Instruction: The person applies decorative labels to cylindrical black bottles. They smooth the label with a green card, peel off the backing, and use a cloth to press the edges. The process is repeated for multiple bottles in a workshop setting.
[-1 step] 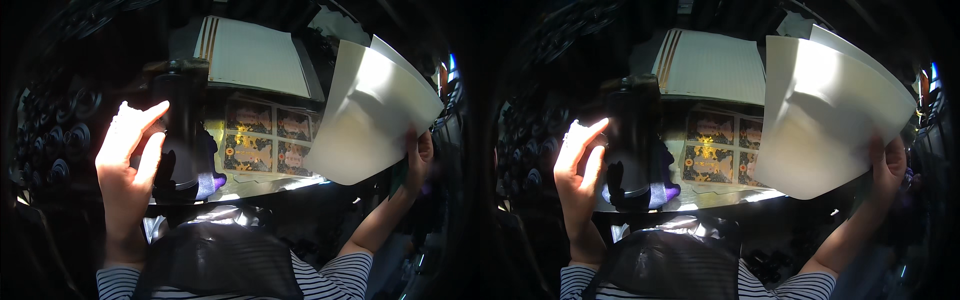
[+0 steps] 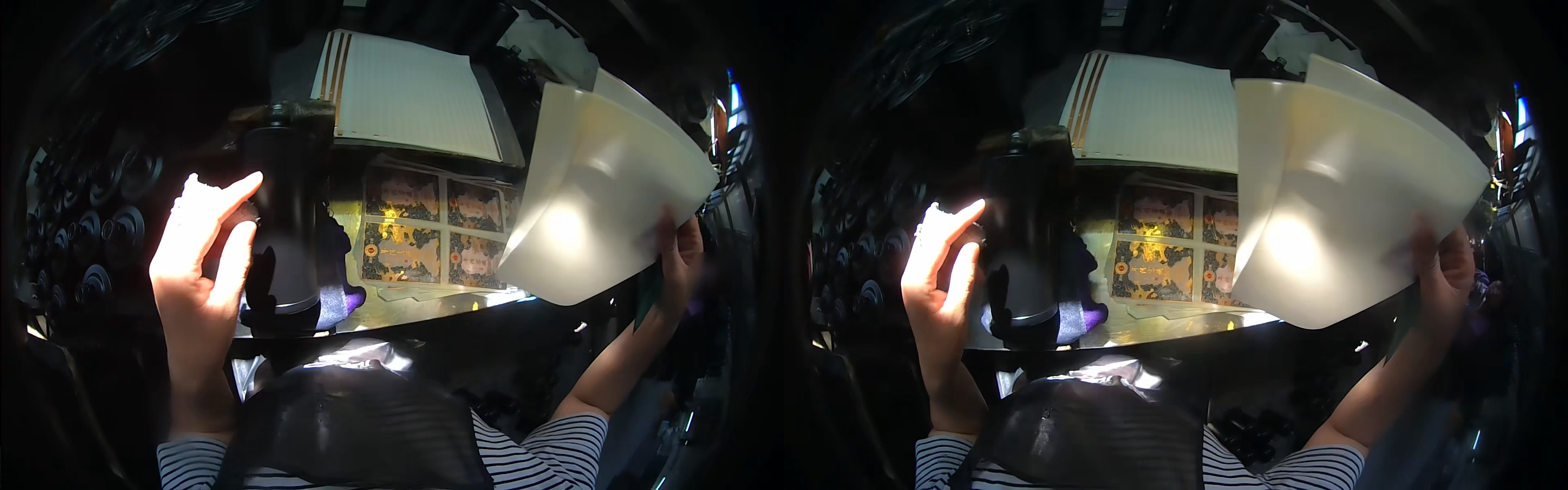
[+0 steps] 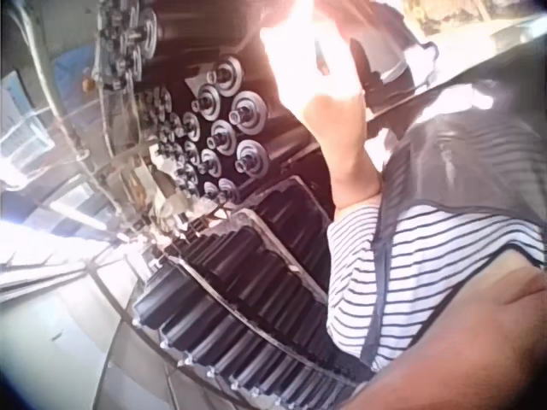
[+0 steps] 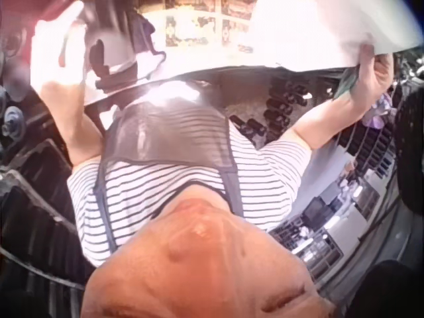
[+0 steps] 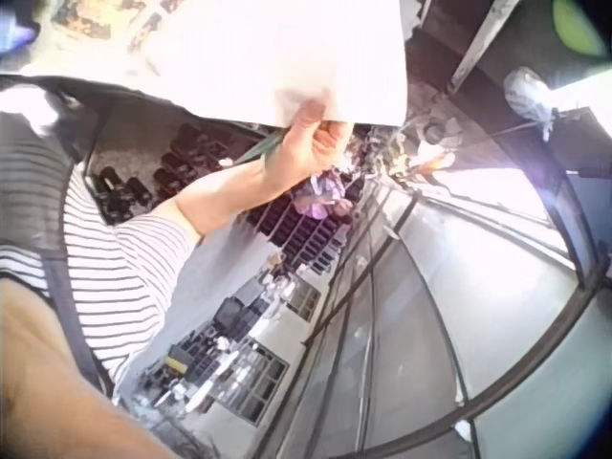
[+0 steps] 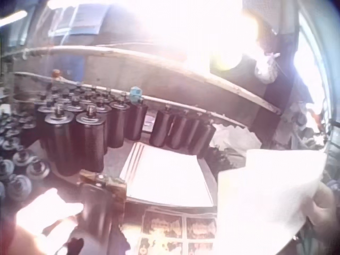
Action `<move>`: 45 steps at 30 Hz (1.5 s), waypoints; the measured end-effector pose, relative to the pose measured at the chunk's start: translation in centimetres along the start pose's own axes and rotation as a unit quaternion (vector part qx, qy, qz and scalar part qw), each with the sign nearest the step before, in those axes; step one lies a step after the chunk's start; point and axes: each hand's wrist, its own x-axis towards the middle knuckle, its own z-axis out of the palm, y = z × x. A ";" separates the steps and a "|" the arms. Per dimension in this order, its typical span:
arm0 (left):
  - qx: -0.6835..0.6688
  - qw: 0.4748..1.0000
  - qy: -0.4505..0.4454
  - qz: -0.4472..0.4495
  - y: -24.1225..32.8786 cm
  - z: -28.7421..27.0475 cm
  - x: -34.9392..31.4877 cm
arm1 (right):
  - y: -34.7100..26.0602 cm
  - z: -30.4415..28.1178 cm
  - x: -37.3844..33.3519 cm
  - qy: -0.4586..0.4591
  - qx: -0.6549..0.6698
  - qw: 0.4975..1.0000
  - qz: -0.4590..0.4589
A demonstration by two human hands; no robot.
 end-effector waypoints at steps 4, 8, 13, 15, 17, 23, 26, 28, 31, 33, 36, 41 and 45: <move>0.033 0.999 0.020 -0.028 -1.2 -1.4 0.9 | 1.8 -0.9 1.7 -0.260 0.061 0.958 0.107; 0.017 0.988 0.058 -0.144 -1.5 -2.2 2.7 | 7.0 -2.4 10.6 -0.380 0.032 0.902 0.202; 0.044 0.994 0.066 -0.082 -1.4 1.0 6.2 | 11.8 -10.0 25.5 0.178 0.004 0.971 0.159; 0.112 0.989 0.044 -0.086 -2.8 1.0 5.7 | 10.9 -3.2 25.4 0.100 0.109 0.987 0.069; 0.053 0.978 0.099 -0.175 -4.0 1.1 4.3 | 7.4 8.1 21.6 -0.138 0.106 0.983 0.052; 0.001 0.980 0.088 -0.176 -7.0 3.8 4.1 | 14.5 24.5 8.9 -0.413 -0.239 0.873 -0.103; 0.003 0.977 0.084 -0.196 -8.3 3.0 2.4 | 20.0 31.2 8.8 -0.397 -0.342 0.849 -0.068; -0.022 0.971 0.089 -0.221 -9.3 2.6 1.4 | 21.9 34.0 9.2 -0.382 -0.374 0.842 -0.077; -0.026 0.970 0.080 -0.230 -11.1 1.2 0.5 | 22.1 36.8 9.5 -0.363 -0.401 0.834 -0.112; -0.009 0.965 0.049 -0.258 -12.1 0.1 0.9 | 21.9 37.7 9.4 -0.345 -0.420 0.829 -0.134; -0.047 0.968 0.047 -0.242 -13.2 -0.4 1.7 | 21.6 38.0 9.2 -0.316 -0.451 0.818 -0.165; -0.096 0.973 0.021 -0.207 -15.3 -1.7 2.2 | 19.2 39.1 9.4 -0.294 -0.472 0.824 -0.110; -0.099 0.973 0.029 -0.206 -14.9 -2.1 1.4 | 17.6 40.2 8.4 -0.132 -0.509 0.798 -0.294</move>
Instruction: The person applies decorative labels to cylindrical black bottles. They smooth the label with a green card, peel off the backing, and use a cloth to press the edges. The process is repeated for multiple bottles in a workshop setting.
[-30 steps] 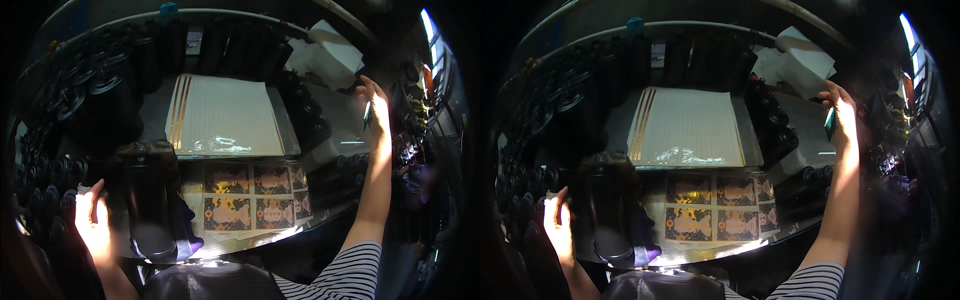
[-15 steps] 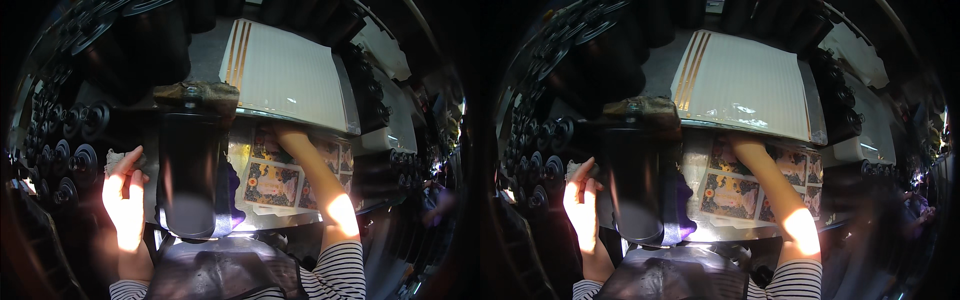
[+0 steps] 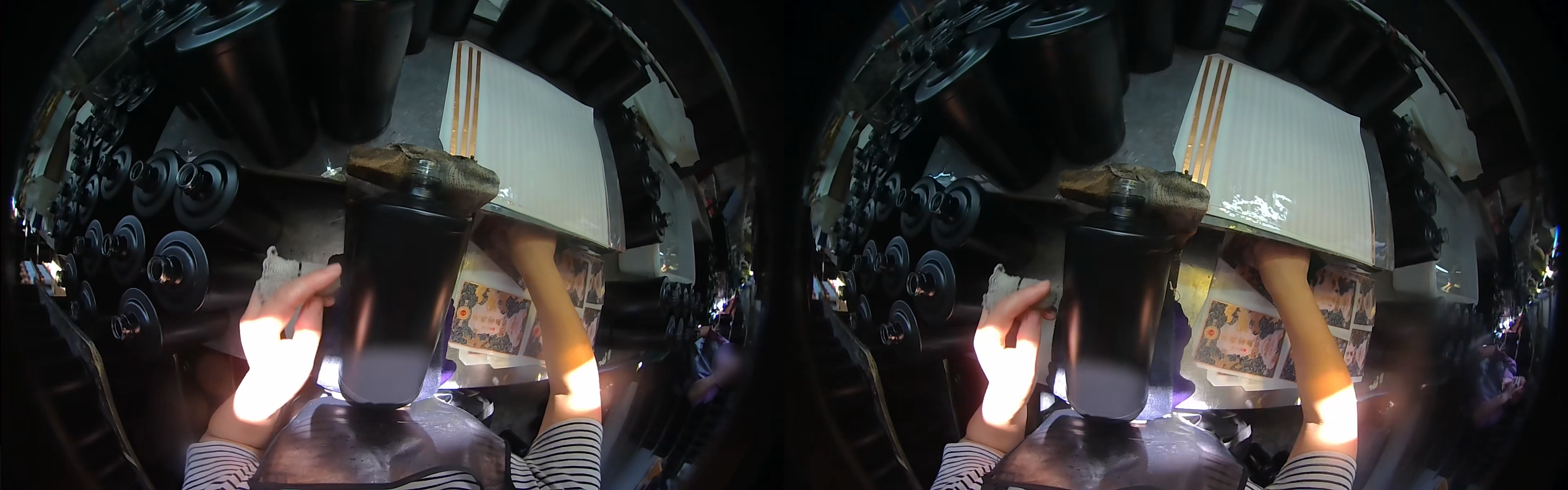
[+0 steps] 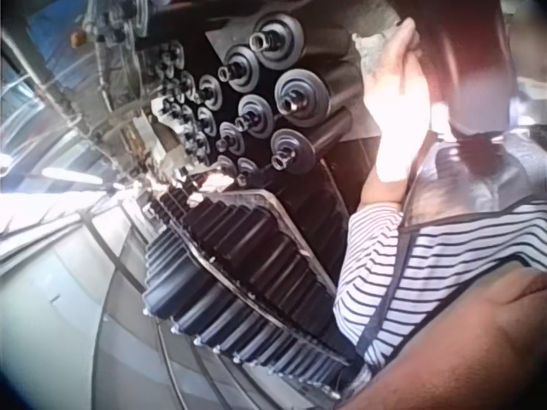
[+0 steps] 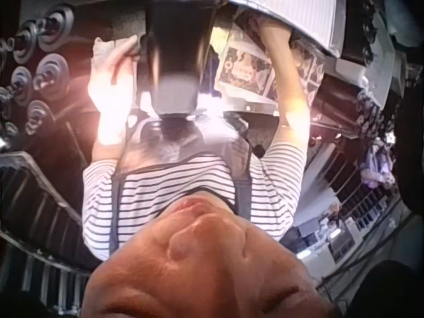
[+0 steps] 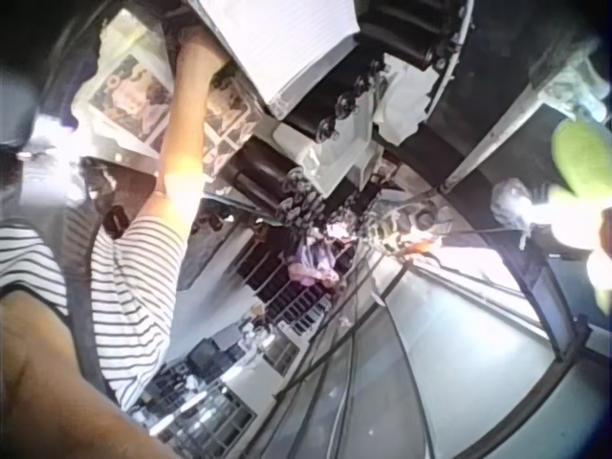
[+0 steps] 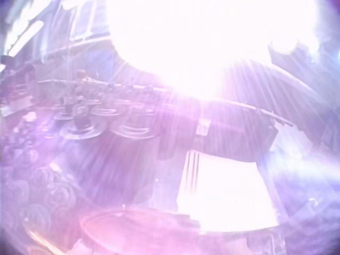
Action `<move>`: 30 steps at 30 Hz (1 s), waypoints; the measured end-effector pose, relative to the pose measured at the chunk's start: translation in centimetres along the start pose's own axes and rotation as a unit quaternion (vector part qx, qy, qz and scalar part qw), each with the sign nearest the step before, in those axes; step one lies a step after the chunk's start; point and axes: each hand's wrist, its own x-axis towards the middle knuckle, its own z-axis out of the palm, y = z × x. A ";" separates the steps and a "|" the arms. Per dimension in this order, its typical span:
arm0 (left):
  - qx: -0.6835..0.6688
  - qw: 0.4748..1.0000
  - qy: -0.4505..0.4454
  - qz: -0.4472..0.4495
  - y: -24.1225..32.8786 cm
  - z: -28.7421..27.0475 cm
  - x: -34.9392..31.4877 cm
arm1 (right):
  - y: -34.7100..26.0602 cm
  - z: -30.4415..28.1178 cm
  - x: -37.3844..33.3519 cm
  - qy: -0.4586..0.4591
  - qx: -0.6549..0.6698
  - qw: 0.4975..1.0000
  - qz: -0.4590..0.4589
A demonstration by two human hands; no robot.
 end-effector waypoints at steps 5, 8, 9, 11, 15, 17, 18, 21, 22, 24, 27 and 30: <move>0.186 0.890 -0.368 0.196 2.1 -0.8 -2.0 | -2.0 -5.6 -1.4 -0.066 0.014 0.998 0.018; 0.203 0.880 -0.330 0.276 -0.5 -0.1 -3.9 | -1.8 -12.3 -2.2 0.020 0.060 0.998 0.003; 0.185 0.895 -0.280 0.295 -1.8 -0.4 -4.6 | -1.5 -14.6 -2.6 0.085 0.095 0.992 0.011; 0.167 0.921 -0.227 0.267 -2.0 -2.2 -6.2 | -1.6 -20.0 -3.3 0.084 0.209 0.968 0.111; 0.155 0.937 -0.246 0.192 -0.5 -3.8 -7.8 | -1.5 -27.2 -5.2 0.053 0.330 0.916 0.223; 0.094 0.941 -0.263 0.192 0.0 -4.4 -6.6 | -1.6 -29.1 -6.2 0.034 0.390 0.890 0.235; 0.076 0.952 -0.230 0.187 1.3 -4.9 -5.8 | -1.4 -29.9 -6.8 0.031 0.386 0.901 0.196; 0.026 0.949 -0.168 0.266 3.0 -3.0 -2.5 | -2.7 -32.4 -7.5 0.013 0.405 0.892 0.202; 0.028 0.935 -0.177 0.305 3.0 -2.6 -2.2 | -3.0 -33.2 -7.8 0.005 0.402 0.896 0.190; 0.109 0.889 -0.217 0.388 2.0 -2.9 -4.2 | -3.6 -34.8 -8.3 -0.011 0.392 0.905 0.165; -0.023 0.893 -0.295 0.338 1.4 -4.2 -8.6 | -4.5 -37.4 -8.3 -0.047 0.468 0.868 0.158; -0.109 0.928 -0.246 0.259 1.6 -7.3 -6.6 | -5.9 -38.3 -7.0 -0.074 0.627 0.755 0.179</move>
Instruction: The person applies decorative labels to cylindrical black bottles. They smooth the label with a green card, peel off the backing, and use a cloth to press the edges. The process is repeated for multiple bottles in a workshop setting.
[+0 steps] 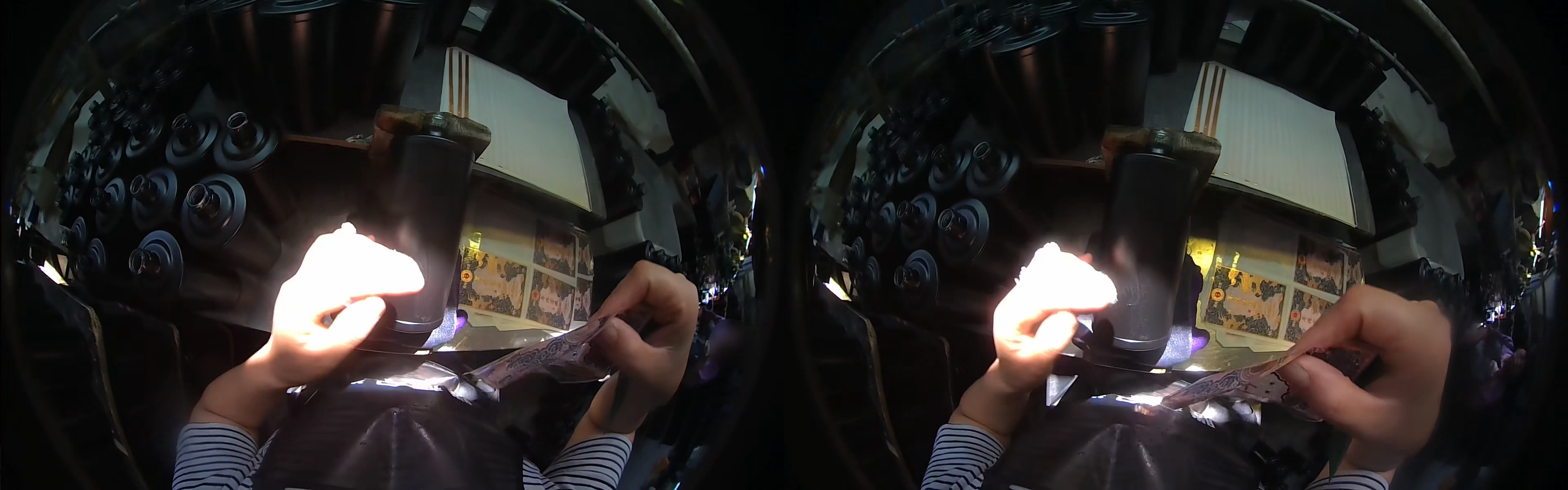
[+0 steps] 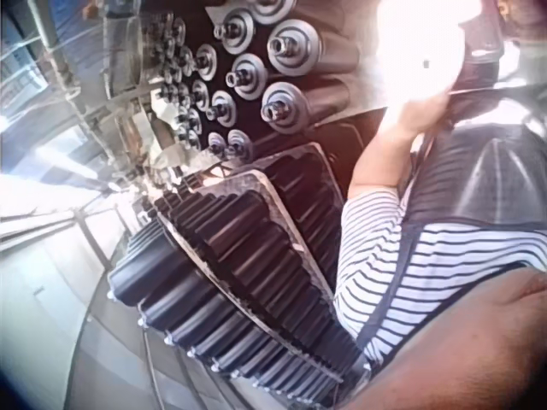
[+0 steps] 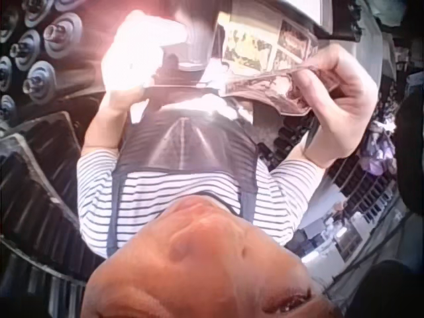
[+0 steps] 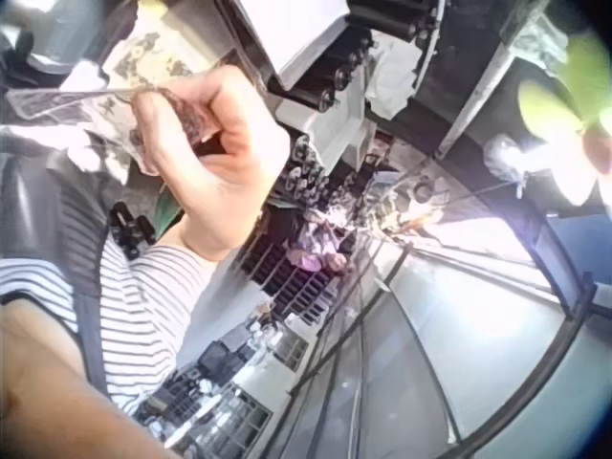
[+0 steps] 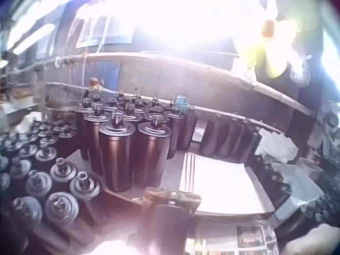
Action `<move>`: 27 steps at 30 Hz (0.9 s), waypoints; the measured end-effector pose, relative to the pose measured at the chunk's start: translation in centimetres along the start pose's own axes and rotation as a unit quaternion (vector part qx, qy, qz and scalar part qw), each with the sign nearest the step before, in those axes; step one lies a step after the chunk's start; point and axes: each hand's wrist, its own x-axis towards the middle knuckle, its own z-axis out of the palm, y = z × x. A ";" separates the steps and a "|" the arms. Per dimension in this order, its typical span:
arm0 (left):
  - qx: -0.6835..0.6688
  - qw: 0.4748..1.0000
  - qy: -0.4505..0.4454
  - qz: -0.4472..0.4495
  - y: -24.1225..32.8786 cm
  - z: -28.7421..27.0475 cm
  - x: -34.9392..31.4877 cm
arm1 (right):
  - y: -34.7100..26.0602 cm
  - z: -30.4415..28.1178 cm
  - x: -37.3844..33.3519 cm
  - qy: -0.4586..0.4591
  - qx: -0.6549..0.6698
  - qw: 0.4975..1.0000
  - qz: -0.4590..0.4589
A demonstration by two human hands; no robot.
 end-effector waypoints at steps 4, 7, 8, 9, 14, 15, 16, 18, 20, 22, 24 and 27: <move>-0.227 0.958 0.118 -0.133 -1.0 -1.0 1.3 | 3.0 2.1 4.7 -0.032 0.088 0.995 0.033; -0.182 0.963 0.067 -0.188 -2.4 -0.8 3.8 | 3.8 5.6 8.7 -0.093 0.031 0.992 0.085; -0.170 0.957 0.101 -0.214 -3.0 -0.5 4.5 | 4.1 6.4 9.8 -0.114 0.017 0.989 0.095; -0.158 0.949 0.132 -0.240 -3.7 -0.2 5.3 | 4.8 6.9 10.7 -0.127 0.011 0.986 0.103; -0.182 0.905 0.193 -0.332 -5.3 -0.5 8.5 | 10.7 7.1 13.0 -0.055 0.175 0.976 0.116; -0.180 0.904 0.200 -0.332 -5.8 -0.4 8.9 | 10.3 7.3 13.4 -0.038 0.174 0.977 0.120; -0.178 0.903 0.206 -0.332 -6.3 -0.2 9.4 | 9.9 7.6 13.9 -0.024 0.169 0.978 0.124; -0.177 0.901 0.214 -0.334 -6.8 -0.1 10.2 | 9.5 7.9 14.9 -0.006 0.163 0.979 0.124; -0.188 0.898 0.219 -0.331 -7.0 -0.2 10.8 | 10.1 8.0 15.4 0.004 0.148 0.984 0.102; -0.209 0.896 0.224 -0.321 -7.2 -0.3 10.9 | 11.4 7.9 15.5 0.004 0.148 0.986 0.074; -0.206 0.897 0.222 -0.322 -7.5 -0.2 11.4 | 12.4 7.5 15.9 0.003 0.167 0.983 0.079; -0.188 0.901 0.217 -0.326 -7.7 -0.2 11.4 | 12.5 7.8 16.1 0.006 0.177 0.981 0.076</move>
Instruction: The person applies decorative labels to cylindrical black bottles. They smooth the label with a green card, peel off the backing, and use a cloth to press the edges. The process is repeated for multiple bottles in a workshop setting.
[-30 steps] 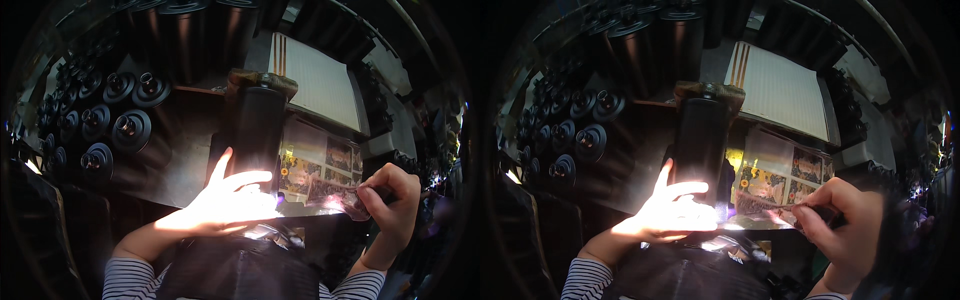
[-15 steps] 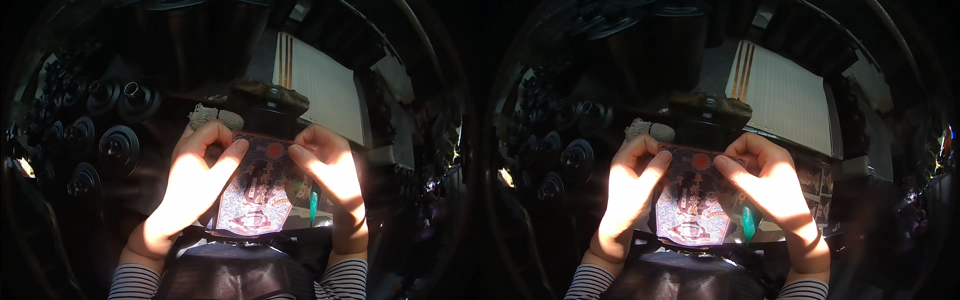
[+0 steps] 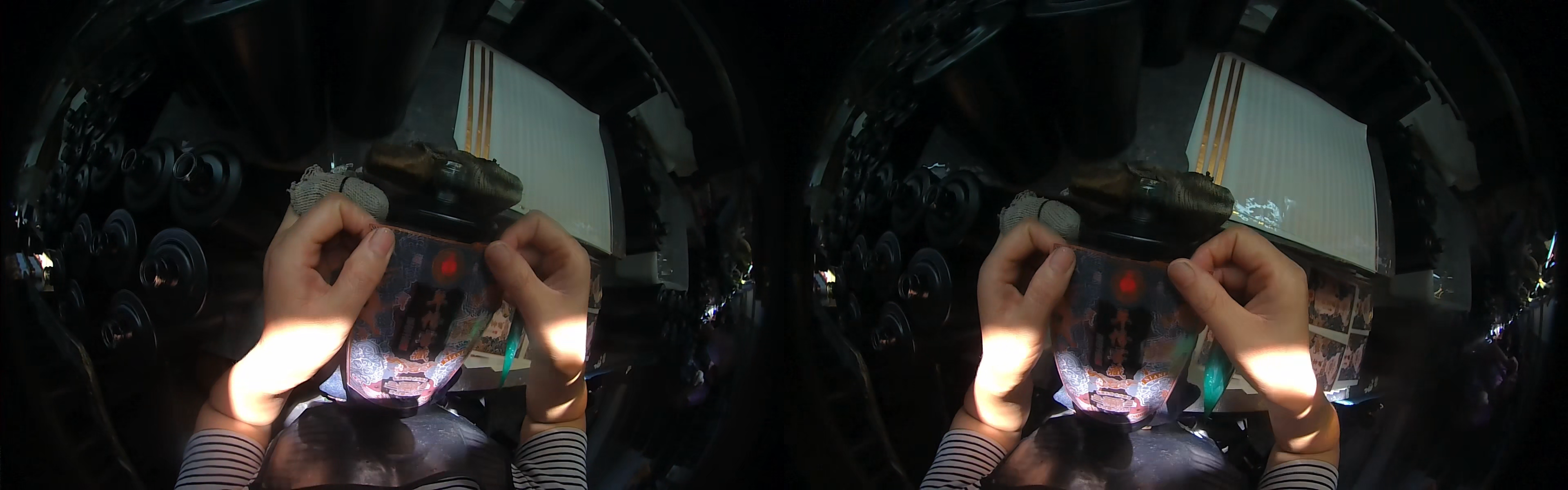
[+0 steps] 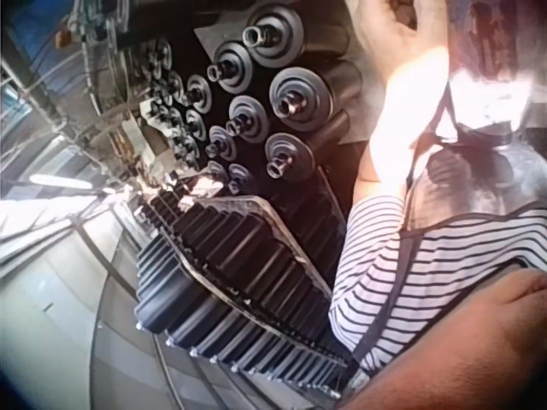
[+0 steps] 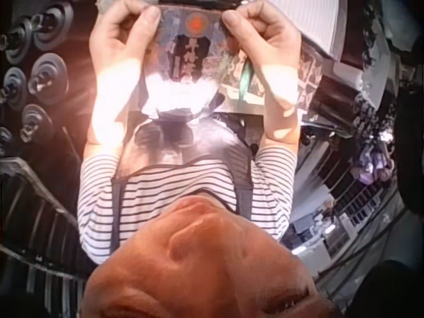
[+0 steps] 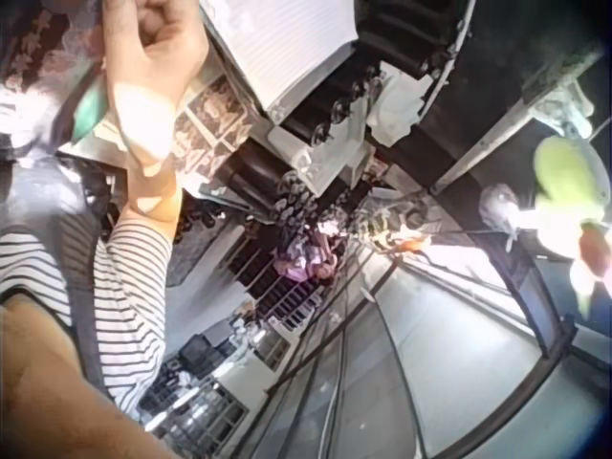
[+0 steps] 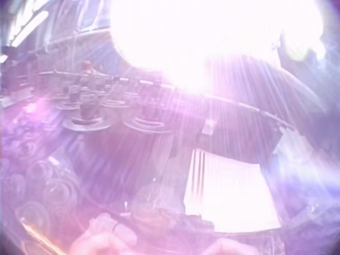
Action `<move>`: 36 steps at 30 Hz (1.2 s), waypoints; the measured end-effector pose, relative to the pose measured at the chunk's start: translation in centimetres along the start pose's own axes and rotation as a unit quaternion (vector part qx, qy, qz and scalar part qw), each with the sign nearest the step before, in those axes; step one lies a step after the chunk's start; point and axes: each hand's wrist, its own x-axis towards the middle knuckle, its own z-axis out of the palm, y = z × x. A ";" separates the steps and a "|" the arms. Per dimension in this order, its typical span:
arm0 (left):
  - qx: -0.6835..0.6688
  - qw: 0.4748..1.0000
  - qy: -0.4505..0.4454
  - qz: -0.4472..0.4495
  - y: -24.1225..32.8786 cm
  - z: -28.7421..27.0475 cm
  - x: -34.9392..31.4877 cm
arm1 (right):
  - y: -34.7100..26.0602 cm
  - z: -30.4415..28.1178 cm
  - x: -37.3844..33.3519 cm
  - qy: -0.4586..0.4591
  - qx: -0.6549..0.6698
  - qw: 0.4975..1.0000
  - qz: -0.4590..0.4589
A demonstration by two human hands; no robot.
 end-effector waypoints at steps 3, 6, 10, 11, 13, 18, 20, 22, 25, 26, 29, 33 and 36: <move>-0.017 1.000 0.003 0.002 -1.0 -0.2 -0.7 | 1.1 0.0 -0.9 -0.003 0.012 1.000 -0.009; 0.027 0.997 -0.014 0.072 -2.9 -1.2 -1.5 | 3.1 0.1 -2.6 0.000 0.041 0.999 -0.006; 0.047 0.998 -0.051 -0.008 -4.9 -2.6 -6.0 | 6.5 0.1 -7.3 -0.018 0.050 0.998 0.031; 0.043 0.997 -0.046 -0.042 -5.5 -2.8 -7.6 | 7.1 0.2 -8.6 -0.029 0.058 0.996 0.058; -0.021 0.999 -0.030 -0.024 -6.6 -2.9 -10.0 | 6.8 1.2 -11.3 -0.030 0.081 0.982 0.165; 0.037 0.995 -0.082 -0.046 -7.5 -3.5 -12.0 | 8.1 1.2 -13.7 -0.019 0.143 0.971 0.191; 0.034 0.993 -0.087 -0.074 -7.1 -3.5 -12.1 | 7.7 1.4 -14.1 -0.017 0.089 0.977 0.196; 0.023 0.991 -0.092 -0.094 -7.2 -3.6 -12.2 | 8.5 1.1 -14.6 -0.032 0.115 0.975 0.187; 0.030 0.990 -0.099 -0.101 -7.1 -3.8 -12.4 | 8.4 1.0 -15.0 -0.028 0.124 0.974 0.188; 0.027 0.991 -0.096 -0.094 -7.0 -3.7 -12.3 | 7.9 1.3 -14.9 -0.018 0.114 0.974 0.197; 0.018 0.992 -0.092 -0.085 -6.6 -3.5 -11.9 | 7.0 1.4 -14.3 -0.014 0.105 0.970 0.218; 0.021 0.991 -0.095 -0.092 -6.0 -3.2 -11.0 | 7.7 0.5 -13.4 -0.042 0.081 0.982 0.167; 0.169 0.985 -0.026 0.037 -6.7 -3.7 -9.7 | 8.7 -0.5 -11.7 0.037 -0.009 0.998 0.039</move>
